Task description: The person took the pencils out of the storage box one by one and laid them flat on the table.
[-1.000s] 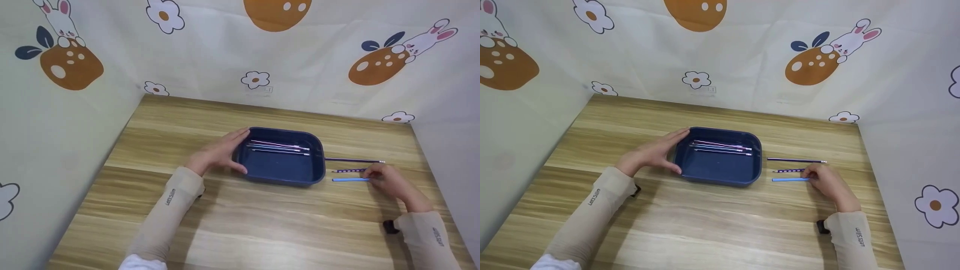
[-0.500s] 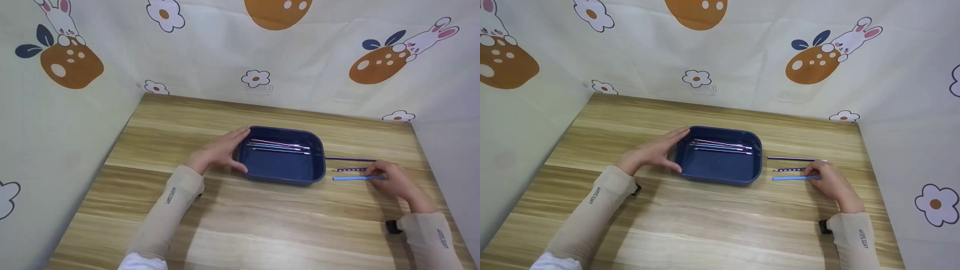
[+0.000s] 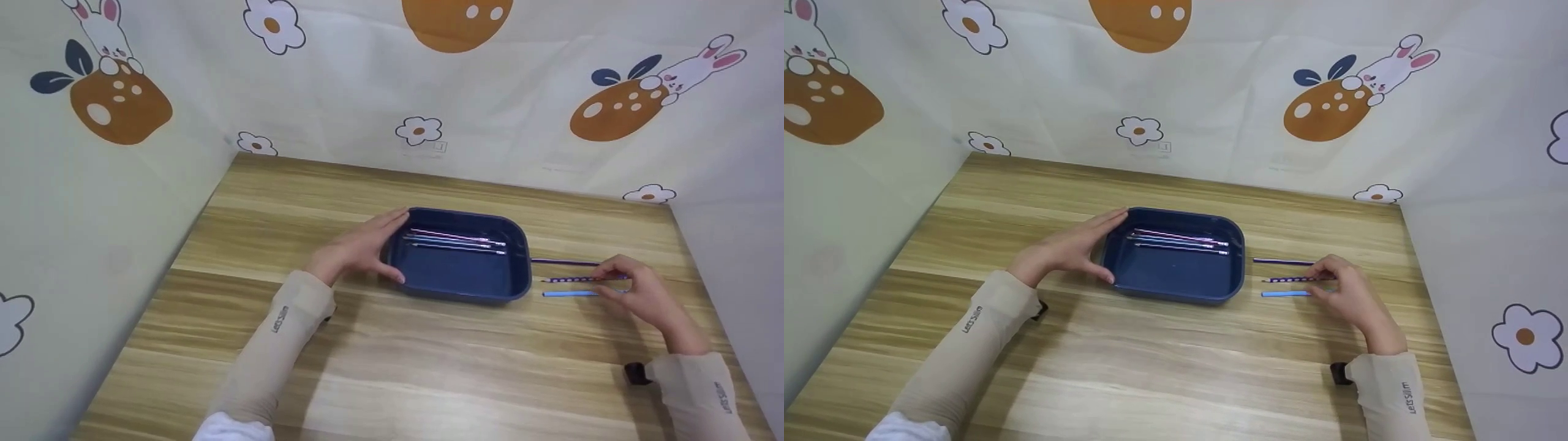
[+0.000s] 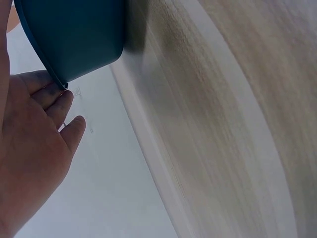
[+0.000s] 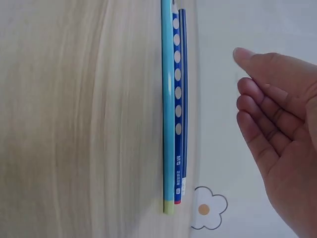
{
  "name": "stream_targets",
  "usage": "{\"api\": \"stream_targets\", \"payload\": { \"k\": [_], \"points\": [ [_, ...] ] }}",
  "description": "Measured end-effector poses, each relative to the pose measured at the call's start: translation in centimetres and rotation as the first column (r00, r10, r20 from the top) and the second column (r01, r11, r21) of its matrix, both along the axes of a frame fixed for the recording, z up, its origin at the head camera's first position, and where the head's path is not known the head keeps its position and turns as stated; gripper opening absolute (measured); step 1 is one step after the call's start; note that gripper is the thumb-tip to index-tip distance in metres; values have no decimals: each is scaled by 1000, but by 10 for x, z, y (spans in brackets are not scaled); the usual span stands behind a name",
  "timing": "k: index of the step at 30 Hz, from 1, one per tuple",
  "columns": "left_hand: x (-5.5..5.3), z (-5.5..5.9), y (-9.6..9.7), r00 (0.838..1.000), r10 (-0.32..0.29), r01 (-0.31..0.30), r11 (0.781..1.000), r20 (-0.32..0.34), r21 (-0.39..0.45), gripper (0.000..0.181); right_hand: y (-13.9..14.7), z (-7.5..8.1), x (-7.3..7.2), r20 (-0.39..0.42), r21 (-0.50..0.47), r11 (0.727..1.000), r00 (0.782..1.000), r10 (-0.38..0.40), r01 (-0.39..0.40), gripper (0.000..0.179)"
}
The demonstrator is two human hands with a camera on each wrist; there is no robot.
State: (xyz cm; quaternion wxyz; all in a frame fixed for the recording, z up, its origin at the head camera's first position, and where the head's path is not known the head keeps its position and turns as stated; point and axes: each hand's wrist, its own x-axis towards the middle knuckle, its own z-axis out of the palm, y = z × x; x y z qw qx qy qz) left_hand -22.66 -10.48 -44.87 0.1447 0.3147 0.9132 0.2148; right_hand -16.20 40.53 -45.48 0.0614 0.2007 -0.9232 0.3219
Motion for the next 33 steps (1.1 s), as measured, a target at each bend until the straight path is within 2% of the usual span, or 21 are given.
{"api": "stream_targets", "payload": {
  "k": [8, 15, 24, 31, 33],
  "points": [
    [1, 0, 0, 1000, -5, 5, 1000, -13, 2, 128, -13, 9, 1, -47, -45, 999, 999, -4, 2, 23],
    [1, 0, 1, 1000, -3, 3, 1000, -8, 3, 128, -23, 8, 2, -63, -90, 996, 998, 13, -18, 28],
    [1, 0, 0, 1000, -1, 1, 1000, -26, -11, 128, -42, 12, 0, -21, -138, 989, 999, 44, -46, 27],
    [1, 0, 0, 1000, 2, -2, 1000, -19, -1, 128, -75, 39, 10, -11, -178, 980, 996, 86, -86, 25],
    [1, -1, 0, 1000, 4, -4, 1000, -18, 1, 129, -79, 40, 9, -18, -193, 976, 995, 96, -98, 25]
  ]
}}
